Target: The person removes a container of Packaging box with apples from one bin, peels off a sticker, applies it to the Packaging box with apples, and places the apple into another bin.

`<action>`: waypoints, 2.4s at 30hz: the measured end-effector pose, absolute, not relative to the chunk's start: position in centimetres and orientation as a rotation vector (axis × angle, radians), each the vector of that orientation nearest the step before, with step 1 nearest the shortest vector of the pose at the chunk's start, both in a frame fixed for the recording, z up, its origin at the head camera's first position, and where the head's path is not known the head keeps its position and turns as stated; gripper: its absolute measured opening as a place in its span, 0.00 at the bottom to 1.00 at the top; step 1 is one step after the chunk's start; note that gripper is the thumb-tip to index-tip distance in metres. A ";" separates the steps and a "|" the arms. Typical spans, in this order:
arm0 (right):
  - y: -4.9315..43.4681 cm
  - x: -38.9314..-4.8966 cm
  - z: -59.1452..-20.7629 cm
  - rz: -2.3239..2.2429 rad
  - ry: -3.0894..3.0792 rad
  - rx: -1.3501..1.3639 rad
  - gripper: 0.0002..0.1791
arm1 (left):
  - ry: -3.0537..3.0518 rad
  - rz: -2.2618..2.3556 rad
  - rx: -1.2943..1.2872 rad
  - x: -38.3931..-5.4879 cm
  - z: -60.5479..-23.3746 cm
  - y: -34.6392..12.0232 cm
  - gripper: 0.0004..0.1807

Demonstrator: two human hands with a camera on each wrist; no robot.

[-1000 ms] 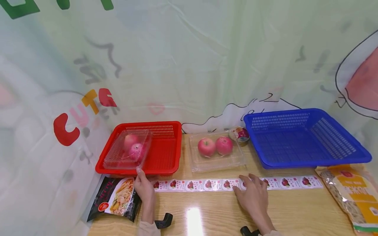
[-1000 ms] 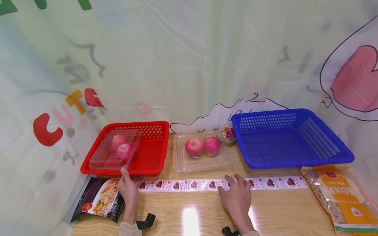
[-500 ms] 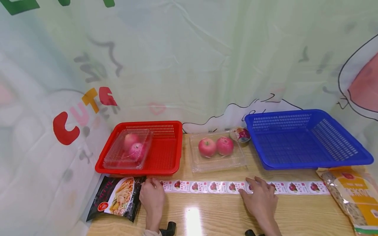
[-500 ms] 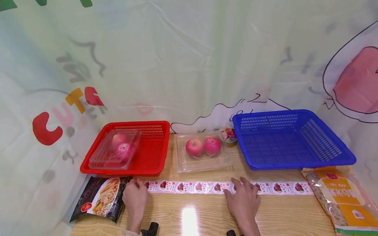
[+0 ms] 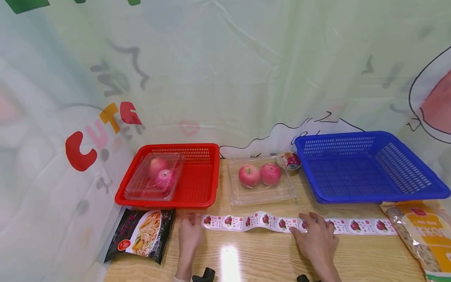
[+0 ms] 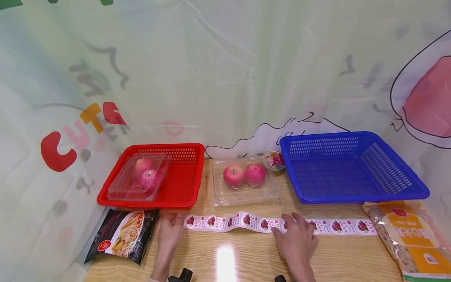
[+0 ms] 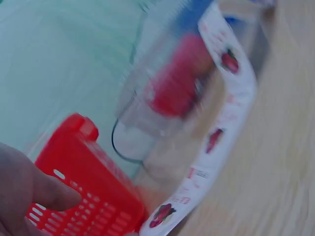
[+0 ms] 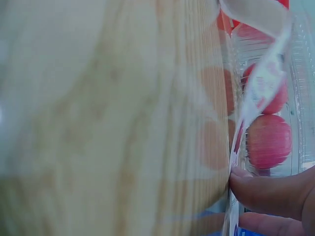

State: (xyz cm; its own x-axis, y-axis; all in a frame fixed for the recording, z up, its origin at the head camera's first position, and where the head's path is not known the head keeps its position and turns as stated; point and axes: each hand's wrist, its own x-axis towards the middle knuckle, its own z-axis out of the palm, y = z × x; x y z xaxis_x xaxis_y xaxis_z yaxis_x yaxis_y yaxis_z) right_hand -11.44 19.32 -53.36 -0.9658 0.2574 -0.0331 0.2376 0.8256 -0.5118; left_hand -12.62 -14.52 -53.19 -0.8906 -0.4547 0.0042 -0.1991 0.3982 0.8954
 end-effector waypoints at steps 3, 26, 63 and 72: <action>19.5 -11.5 -53.3 0.822 -2.975 -0.409 0.31 | -2.210 -2.009 0.608 -12.6 -52.2 -14.7 0.19; 20.4 -11.8 -53.0 0.848 -2.957 -0.411 0.31 | -2.014 -2.365 0.495 -12.4 -52.4 -17.2 0.17; 2.6 -12.8 -51.3 1.588 -2.231 0.692 0.12 | -1.619 -2.895 -0.209 -12.4 -53.3 -16.2 0.23; 3.2 -13.0 -51.4 1.934 -2.356 0.492 0.07 | -1.648 -2.897 -0.155 -12.3 -53.3 -16.1 0.20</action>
State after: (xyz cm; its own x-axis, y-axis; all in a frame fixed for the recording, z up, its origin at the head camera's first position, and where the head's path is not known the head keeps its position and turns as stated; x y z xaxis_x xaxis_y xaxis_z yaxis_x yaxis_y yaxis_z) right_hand -13.01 3.24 -51.36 -0.9478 -0.2091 0.2406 -0.2767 0.1651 -0.9467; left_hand -12.34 -16.06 -53.29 -0.9767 0.2140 -0.0157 -0.1228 -0.4977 0.8586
